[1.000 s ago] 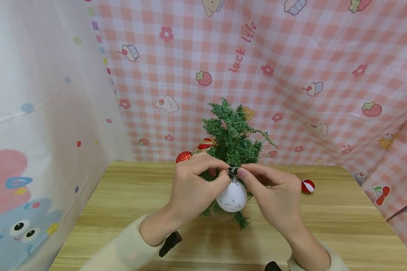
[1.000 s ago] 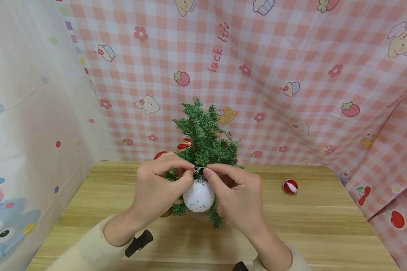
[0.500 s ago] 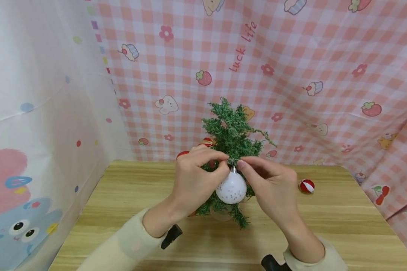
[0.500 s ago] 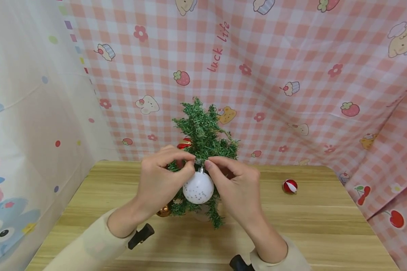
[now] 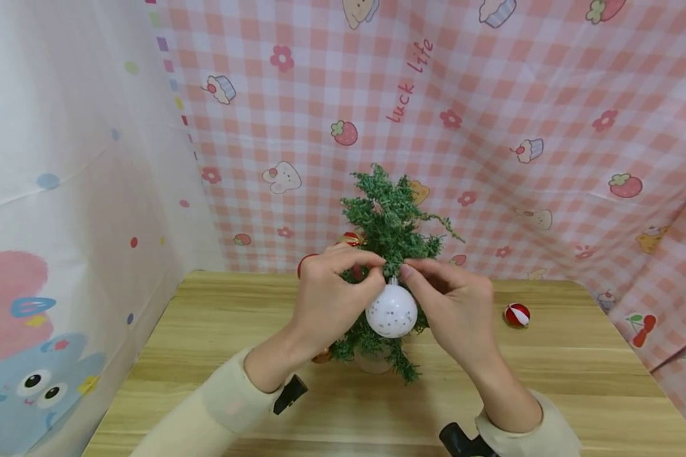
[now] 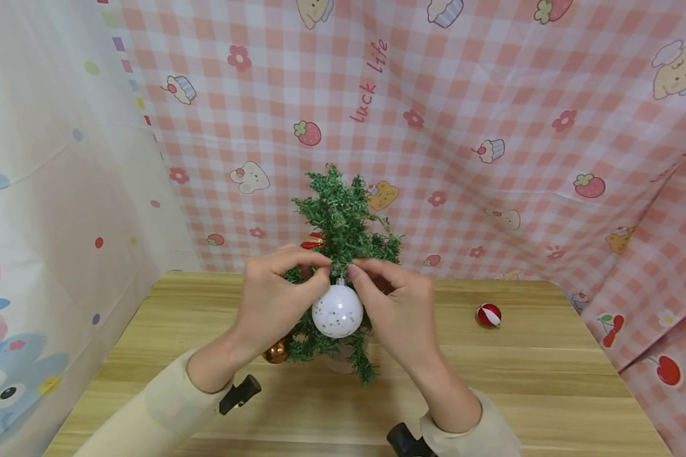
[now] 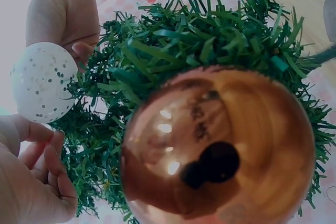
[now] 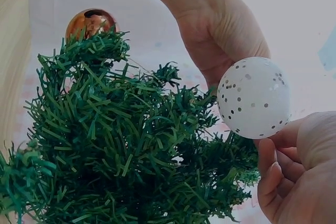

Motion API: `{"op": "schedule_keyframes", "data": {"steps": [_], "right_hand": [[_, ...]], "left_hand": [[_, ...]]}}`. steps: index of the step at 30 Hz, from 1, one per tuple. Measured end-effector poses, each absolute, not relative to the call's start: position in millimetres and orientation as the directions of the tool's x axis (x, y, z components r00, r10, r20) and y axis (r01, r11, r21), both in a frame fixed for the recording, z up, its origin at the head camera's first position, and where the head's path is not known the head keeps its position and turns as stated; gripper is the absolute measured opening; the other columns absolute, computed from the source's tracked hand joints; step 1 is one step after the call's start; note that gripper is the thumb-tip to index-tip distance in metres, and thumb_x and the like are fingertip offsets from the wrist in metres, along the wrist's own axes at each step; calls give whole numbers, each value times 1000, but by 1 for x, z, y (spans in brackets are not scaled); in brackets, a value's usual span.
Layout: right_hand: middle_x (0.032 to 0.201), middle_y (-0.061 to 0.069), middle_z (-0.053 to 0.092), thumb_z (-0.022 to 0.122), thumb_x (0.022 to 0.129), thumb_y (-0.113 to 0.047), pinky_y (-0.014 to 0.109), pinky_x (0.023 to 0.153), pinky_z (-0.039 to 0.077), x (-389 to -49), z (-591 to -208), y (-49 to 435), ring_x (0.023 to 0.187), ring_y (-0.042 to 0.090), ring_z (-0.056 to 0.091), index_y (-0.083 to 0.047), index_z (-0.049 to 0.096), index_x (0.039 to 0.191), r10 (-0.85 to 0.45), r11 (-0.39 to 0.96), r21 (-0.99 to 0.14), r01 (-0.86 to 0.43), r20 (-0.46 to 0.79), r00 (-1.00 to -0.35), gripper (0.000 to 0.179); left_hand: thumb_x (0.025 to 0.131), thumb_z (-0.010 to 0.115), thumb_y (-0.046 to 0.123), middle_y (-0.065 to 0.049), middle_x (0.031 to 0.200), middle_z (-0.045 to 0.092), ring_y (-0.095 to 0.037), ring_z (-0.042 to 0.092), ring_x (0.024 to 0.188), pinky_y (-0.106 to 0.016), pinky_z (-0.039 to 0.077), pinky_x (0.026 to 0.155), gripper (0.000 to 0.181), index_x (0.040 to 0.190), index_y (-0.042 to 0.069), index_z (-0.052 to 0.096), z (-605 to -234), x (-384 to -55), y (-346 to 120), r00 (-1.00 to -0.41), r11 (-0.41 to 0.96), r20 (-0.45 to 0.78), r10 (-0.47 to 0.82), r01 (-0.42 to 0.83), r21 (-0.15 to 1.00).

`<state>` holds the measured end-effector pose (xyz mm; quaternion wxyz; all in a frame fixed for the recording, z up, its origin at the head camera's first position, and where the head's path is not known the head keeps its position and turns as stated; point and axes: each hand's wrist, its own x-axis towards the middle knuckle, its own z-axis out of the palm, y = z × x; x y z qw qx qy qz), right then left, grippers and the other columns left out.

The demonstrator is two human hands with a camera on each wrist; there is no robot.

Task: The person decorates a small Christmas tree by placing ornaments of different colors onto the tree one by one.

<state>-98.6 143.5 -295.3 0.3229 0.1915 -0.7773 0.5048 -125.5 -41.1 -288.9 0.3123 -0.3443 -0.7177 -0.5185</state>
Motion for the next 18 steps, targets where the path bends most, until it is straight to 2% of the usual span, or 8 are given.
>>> {"op": "schedule_keyframes", "data": {"steps": [8,18], "right_hand": [[84,8,78,75,92,3,17,55,54,-102,-298,147,66,5,69,0,83,98,32,408,-674,-616,685,-728,10],[83,8,78,78,90,6,19,55,56,-99,-302,152,66,7,69,0,82,97,-16,392,-678,-622,671,-742,10]], "left_hand": [[89,73,-5,-2,82,75,-10,59,72,-27,50,63,13,92,4,82,-291,-128,-40,-598,216,772,213,800,560],[90,72,-4,0,82,73,-10,56,71,-28,46,62,14,93,5,82,-293,-123,-42,-638,212,724,261,770,602]]}}
